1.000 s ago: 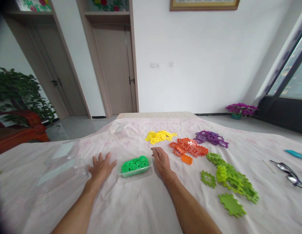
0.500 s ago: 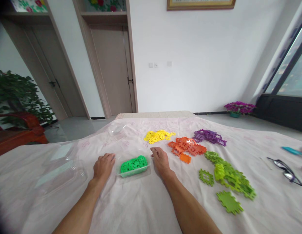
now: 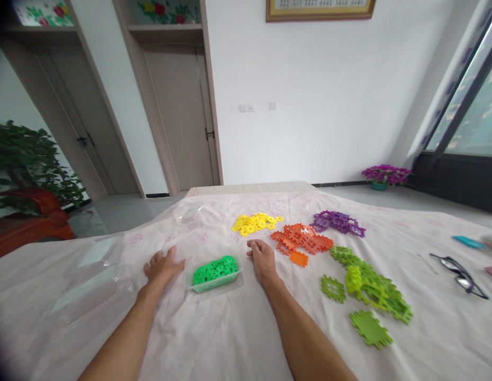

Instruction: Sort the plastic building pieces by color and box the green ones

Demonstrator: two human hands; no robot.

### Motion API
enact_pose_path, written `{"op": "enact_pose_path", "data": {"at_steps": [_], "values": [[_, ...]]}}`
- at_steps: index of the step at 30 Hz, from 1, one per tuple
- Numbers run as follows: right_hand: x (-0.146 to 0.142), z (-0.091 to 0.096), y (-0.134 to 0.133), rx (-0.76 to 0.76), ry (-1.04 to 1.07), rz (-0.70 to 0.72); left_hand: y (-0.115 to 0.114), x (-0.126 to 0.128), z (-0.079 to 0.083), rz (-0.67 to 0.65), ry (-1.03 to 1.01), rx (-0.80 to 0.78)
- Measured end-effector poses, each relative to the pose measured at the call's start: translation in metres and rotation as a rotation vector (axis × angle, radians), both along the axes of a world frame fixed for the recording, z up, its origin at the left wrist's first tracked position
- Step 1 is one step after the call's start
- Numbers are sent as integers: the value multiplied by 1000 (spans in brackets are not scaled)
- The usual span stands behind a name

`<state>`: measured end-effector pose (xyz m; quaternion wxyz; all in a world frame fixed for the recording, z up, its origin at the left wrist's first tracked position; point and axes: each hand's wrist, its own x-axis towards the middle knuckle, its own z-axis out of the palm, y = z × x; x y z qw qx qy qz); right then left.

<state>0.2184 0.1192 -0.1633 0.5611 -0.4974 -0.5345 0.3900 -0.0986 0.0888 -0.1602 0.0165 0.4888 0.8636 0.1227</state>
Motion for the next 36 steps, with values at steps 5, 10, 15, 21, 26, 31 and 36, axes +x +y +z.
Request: {"op": "enact_pose_path", "data": {"at_steps": [5, 10, 15, 21, 26, 31, 36], "values": [[-2, 2, -1, -17, 22, 1, -2, -5, 5, -49, -48, 86], [-2, 4, -3, -19, 23, 0, -10, -6, 3, -204, -230, 407], [-2, 6, -3, -13, 2, -7, -10, -4, 3, -198, -621, 725], [-1, 3, -2, -11, -13, -8, -12, 11, 23, -130, -1072, 1040], [0, 2, -2, -11, -10, -13, -19, 24, 54, -154, -1162, 1119], [0, 3, -3, 25, -29, 25, -28, 46, 71, -209, -1173, 1049], [0, 7, -7, 69, -32, 77, -32, 63, 66, -278, -1192, 874]]}}
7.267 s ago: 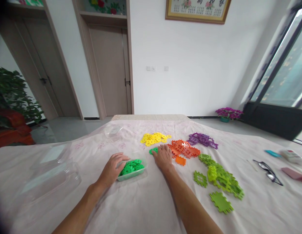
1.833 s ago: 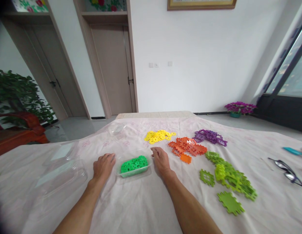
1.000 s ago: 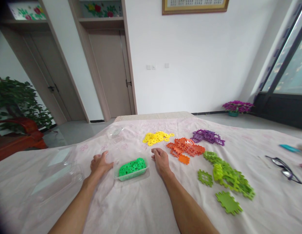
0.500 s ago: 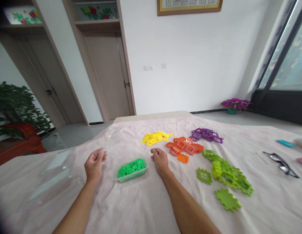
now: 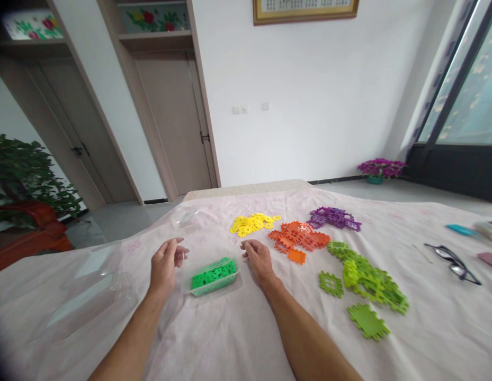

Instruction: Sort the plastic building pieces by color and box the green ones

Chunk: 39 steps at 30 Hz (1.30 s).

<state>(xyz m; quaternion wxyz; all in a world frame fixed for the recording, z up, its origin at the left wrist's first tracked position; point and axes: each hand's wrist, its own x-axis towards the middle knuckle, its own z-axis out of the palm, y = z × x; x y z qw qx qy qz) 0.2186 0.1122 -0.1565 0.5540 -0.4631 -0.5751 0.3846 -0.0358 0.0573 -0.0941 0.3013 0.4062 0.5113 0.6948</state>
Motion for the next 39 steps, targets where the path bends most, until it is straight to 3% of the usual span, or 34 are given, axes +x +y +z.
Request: {"op": "enact_pose_path", "data": {"at_steps": [5, 10, 15, 19, 22, 26, 32, 34, 37, 39], "values": [[0, 10, -9, 23, 8, 63, -1, 10, -4, -48, 37, -47], [-2, 15, -16, 52, 20, 143, -8, 18, 5, -14, 142, 73], [-2, 11, -14, 31, 139, 156, -18, 6, 12, -59, 521, 159], [0, 11, -13, -47, 220, 191, -24, -15, 14, -183, 835, 166], [-2, 14, -14, -96, 185, 245, -27, -27, 16, -288, 942, 45], [-5, 18, -17, -133, 142, 273, -34, -30, 26, -469, 990, -166], [-12, 18, -17, -119, 169, 267, -44, -28, 45, -683, 898, -239], [-14, 17, -16, -102, 166, 255, -39, -31, 38, -600, 806, -239], [-15, 17, -15, -80, 147, 237, -27, -40, 17, -280, 730, -258], [-16, 17, -15, -81, 143, 235, -22, -47, 3, -197, 754, -401]]}}
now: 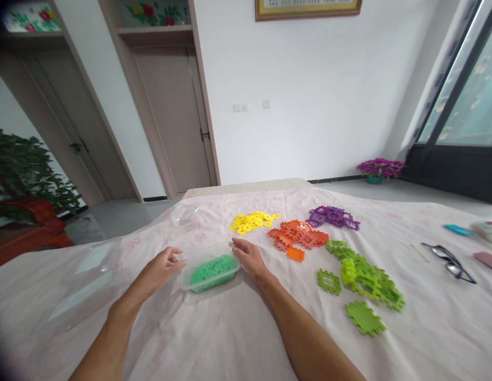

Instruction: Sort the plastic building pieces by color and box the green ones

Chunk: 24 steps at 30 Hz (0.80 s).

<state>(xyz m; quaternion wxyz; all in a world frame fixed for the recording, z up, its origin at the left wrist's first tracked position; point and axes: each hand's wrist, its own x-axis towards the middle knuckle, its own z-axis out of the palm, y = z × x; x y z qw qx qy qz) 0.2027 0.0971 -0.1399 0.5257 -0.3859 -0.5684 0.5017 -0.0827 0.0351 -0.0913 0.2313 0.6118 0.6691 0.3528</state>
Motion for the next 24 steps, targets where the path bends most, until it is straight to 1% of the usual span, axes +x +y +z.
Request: {"op": "enact_pose_path", "data": {"at_steps": [2, 4, 6, 8, 12, 15, 18, 22, 24], "values": [[-1, 1, 0, -15, -1, -2, -1, -4, -7, -36, -30, -190], [-2, 2, -1, -39, -2, -9, -5, -5, -8, -137, -117, -351], [-3, 4, -1, -62, -15, -18, -10, -3, -4, -217, -198, -444], [-4, 6, 0, -78, -57, -22, -13, 0, 0, -260, -248, -499], [-6, 9, 4, -107, -121, -4, -14, 3, 2, -286, -288, -558], [-9, 8, 8, -122, -94, -9, -13, 3, 0, -290, -327, -568], [-13, 8, 12, -133, -50, -23, -12, 2, -2, -275, -377, -540], [-12, 7, 16, -232, -60, -19, -11, 0, -4, -236, -405, -495], [-10, 7, 18, -273, -120, -5, -11, -1, -5, -260, -412, -506]]}}
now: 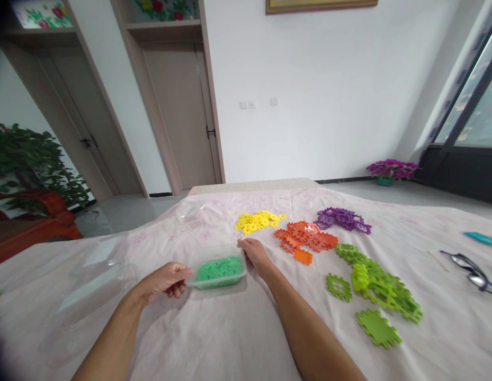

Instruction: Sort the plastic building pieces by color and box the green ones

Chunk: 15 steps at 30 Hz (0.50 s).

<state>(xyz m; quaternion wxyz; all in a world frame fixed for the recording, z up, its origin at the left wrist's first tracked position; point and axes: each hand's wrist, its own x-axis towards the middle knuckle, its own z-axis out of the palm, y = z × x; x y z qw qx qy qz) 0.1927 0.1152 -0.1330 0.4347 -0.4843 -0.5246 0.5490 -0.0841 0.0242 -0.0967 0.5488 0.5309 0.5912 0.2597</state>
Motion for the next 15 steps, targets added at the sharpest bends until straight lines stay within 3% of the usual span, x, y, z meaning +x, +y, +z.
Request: {"op": "enact_pose_path", "data": {"at_steps": [6, 15], "values": [[4, -2, 5, -33, -60, 36, -1, -7, -8, -150, -52, -83], [5, 1, 8, -73, -70, 68, 5, -9, -20, -100, -131, -111]]}}
